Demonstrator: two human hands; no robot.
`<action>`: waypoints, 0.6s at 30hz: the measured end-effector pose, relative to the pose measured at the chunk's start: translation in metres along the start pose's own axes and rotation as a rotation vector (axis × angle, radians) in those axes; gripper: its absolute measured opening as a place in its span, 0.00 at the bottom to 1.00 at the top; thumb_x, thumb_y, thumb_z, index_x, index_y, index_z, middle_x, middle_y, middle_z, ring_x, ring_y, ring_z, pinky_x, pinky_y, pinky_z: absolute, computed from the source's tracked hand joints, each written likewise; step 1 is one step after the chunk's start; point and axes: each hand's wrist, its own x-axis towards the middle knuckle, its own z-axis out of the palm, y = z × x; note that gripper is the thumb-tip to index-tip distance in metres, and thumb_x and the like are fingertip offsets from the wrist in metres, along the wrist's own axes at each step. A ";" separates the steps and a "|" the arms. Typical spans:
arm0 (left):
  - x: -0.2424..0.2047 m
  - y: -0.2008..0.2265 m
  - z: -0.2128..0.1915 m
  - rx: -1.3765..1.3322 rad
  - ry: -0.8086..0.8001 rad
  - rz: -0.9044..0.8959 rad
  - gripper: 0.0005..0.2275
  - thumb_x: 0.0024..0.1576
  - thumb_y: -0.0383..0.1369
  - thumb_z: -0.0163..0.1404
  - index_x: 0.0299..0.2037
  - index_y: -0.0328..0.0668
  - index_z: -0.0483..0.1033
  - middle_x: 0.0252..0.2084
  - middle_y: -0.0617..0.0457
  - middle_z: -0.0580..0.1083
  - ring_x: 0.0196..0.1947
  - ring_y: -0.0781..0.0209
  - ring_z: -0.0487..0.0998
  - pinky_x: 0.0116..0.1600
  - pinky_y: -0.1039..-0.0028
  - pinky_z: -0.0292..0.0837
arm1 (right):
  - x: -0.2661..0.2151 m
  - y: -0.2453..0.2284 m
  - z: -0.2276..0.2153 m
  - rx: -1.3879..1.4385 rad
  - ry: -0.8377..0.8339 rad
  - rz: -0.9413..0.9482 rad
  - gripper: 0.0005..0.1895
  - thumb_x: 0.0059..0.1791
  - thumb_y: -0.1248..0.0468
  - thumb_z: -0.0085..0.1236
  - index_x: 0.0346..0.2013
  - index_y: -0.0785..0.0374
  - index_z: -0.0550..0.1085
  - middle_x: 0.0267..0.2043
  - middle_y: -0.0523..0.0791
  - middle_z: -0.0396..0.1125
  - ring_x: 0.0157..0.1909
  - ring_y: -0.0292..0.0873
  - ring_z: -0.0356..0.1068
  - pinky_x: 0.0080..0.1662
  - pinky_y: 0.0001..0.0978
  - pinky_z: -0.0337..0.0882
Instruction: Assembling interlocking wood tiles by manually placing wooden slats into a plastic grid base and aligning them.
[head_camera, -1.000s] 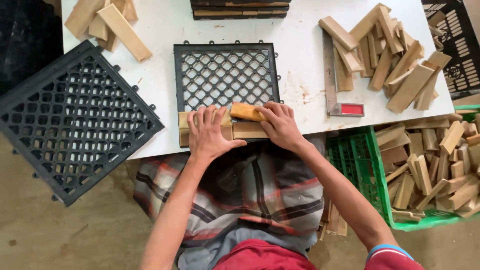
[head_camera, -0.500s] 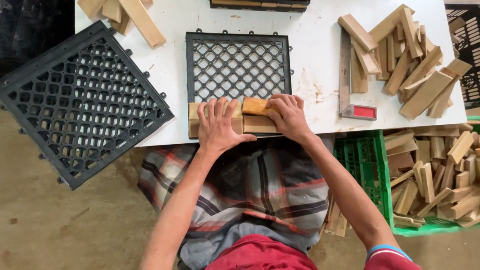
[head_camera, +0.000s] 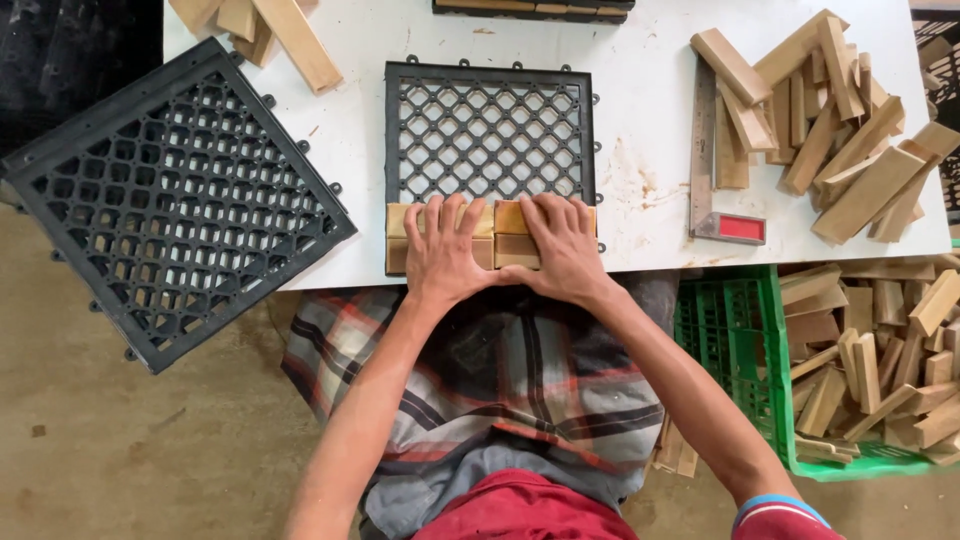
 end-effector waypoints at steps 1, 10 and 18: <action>0.000 -0.002 0.001 -0.002 -0.006 0.000 0.50 0.33 0.77 0.52 0.62 0.53 0.64 0.55 0.51 0.63 0.62 0.48 0.60 0.68 0.45 0.46 | 0.000 -0.001 0.002 0.002 -0.004 0.004 0.57 0.38 0.28 0.62 0.69 0.63 0.63 0.63 0.54 0.58 0.68 0.55 0.55 0.72 0.52 0.45; 0.000 -0.011 0.000 -0.021 0.038 0.037 0.55 0.30 0.78 0.53 0.64 0.49 0.66 0.56 0.49 0.66 0.61 0.49 0.62 0.68 0.47 0.47 | -0.001 0.018 0.009 -0.030 0.139 -0.207 0.53 0.40 0.29 0.61 0.68 0.62 0.67 0.63 0.53 0.62 0.67 0.54 0.61 0.69 0.50 0.53; -0.001 -0.008 -0.008 -0.002 0.016 0.061 0.54 0.29 0.76 0.55 0.63 0.48 0.67 0.58 0.49 0.66 0.63 0.50 0.62 0.69 0.49 0.47 | -0.044 0.040 -0.023 -0.231 0.127 -0.163 0.45 0.49 0.33 0.49 0.70 0.61 0.65 0.73 0.51 0.60 0.74 0.48 0.58 0.72 0.50 0.48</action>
